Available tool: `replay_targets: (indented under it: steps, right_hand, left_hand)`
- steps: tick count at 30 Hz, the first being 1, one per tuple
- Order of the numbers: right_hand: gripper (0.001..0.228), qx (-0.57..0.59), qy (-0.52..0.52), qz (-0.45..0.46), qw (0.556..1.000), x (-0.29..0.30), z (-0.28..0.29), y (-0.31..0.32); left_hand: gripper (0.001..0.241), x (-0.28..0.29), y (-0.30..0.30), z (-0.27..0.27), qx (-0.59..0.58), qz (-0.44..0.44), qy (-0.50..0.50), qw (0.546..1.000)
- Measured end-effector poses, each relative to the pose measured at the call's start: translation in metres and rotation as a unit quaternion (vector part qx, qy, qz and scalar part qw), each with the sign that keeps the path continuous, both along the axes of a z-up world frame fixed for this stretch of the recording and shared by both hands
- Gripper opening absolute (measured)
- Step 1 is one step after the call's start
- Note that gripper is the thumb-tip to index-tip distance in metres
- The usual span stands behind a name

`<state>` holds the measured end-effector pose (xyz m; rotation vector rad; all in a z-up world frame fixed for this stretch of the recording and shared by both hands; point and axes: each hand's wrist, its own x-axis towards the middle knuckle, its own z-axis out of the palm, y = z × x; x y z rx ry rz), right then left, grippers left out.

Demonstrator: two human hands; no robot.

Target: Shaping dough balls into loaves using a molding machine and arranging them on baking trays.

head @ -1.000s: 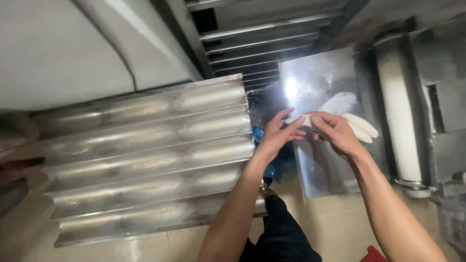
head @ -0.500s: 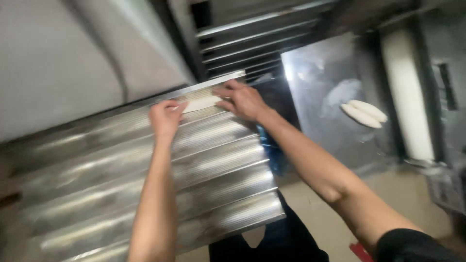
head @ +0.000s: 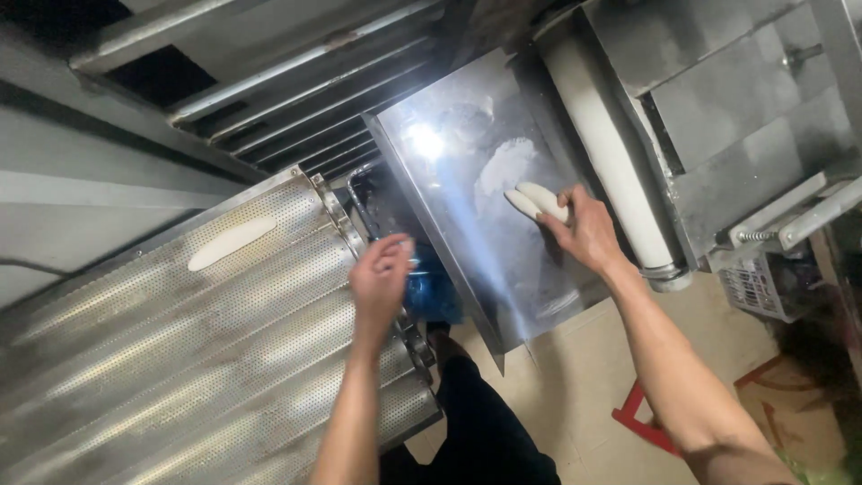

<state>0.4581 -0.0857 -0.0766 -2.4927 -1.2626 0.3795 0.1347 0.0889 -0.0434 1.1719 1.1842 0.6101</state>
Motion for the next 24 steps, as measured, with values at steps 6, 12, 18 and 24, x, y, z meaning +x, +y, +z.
replay_targets:
  steps: [6,12,18,24]
  right_hand:
    - [0.049,0.131,0.174,0.072,0.973,-0.067,0.079,0.040]
    - [0.037,0.050,0.392,0.232,0.889,-0.204,0.096,0.115]
    - [0.028,0.084,0.257,0.329,0.905,-0.307,0.028,0.197]
    - [0.025,0.080,0.083,0.355,0.928,-0.326,-0.015,0.207]
  left_hand:
    - [0.062,0.056,-0.044,-0.023,-0.129,-0.065,-0.162,0.976]
    - [0.041,-0.084,0.001,-0.050,-0.235,0.012,-0.231,0.944]
    - [0.033,-0.245,0.078,-0.041,-0.159,0.062,-0.089,0.981]
    - [0.030,-0.264,0.100,-0.059,0.023,0.010,0.224,0.974]
